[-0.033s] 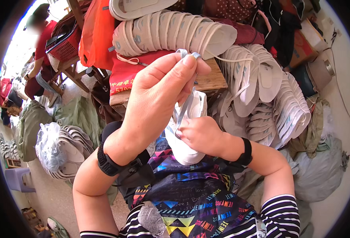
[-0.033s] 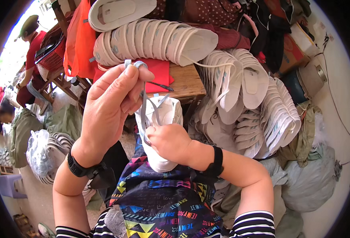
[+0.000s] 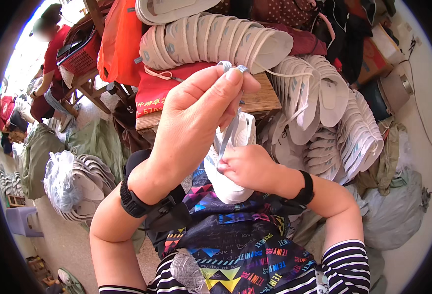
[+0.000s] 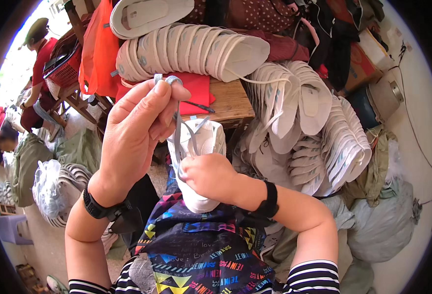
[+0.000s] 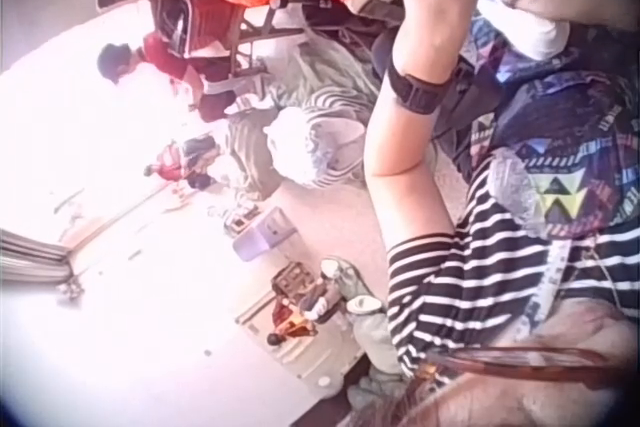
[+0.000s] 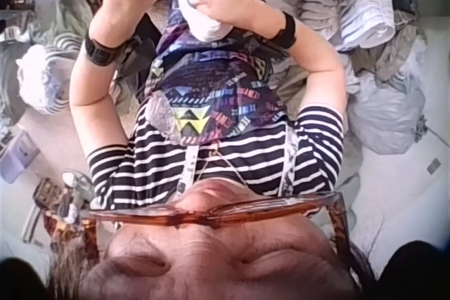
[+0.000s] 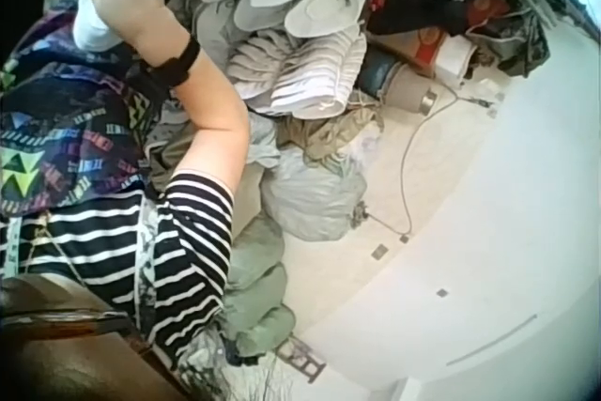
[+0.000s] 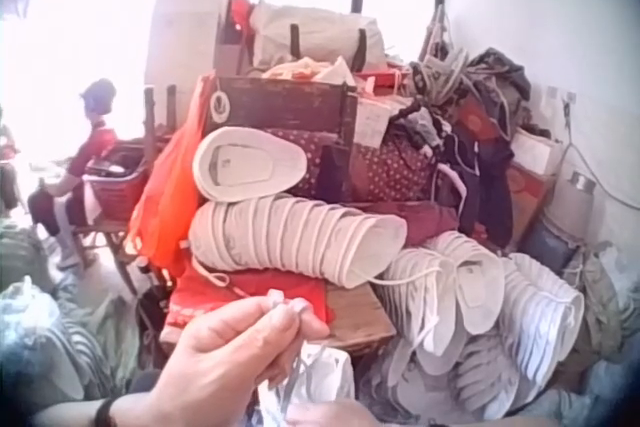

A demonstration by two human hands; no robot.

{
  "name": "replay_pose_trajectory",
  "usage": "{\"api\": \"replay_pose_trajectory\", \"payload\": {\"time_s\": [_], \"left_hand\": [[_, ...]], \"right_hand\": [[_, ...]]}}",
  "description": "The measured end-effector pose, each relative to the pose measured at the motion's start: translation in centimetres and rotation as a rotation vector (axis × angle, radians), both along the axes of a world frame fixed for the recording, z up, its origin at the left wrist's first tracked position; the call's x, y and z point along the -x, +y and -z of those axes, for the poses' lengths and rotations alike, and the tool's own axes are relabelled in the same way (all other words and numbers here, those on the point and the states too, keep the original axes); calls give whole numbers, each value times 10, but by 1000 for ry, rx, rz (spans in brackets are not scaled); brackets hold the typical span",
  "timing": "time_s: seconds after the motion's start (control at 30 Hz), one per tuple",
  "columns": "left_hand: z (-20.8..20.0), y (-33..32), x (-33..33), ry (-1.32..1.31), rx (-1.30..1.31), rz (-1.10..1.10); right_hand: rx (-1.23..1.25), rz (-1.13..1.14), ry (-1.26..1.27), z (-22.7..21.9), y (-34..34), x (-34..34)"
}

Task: Lace a white athletic shoe by threading the laces through the eyelets and pulling them tight.

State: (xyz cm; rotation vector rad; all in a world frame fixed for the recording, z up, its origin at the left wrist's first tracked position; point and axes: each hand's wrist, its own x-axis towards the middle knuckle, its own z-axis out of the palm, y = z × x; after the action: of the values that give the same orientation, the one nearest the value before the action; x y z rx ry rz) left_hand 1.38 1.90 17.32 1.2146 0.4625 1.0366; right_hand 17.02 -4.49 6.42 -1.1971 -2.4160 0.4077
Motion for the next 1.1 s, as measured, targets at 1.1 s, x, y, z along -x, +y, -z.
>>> {"api": "replay_pose_trajectory", "payload": {"time_s": [1.1], "left_hand": [[-19, 8, -18, -44, -25, -8]], "right_hand": [[239, 344, 136, 1, 7, 15]]}}
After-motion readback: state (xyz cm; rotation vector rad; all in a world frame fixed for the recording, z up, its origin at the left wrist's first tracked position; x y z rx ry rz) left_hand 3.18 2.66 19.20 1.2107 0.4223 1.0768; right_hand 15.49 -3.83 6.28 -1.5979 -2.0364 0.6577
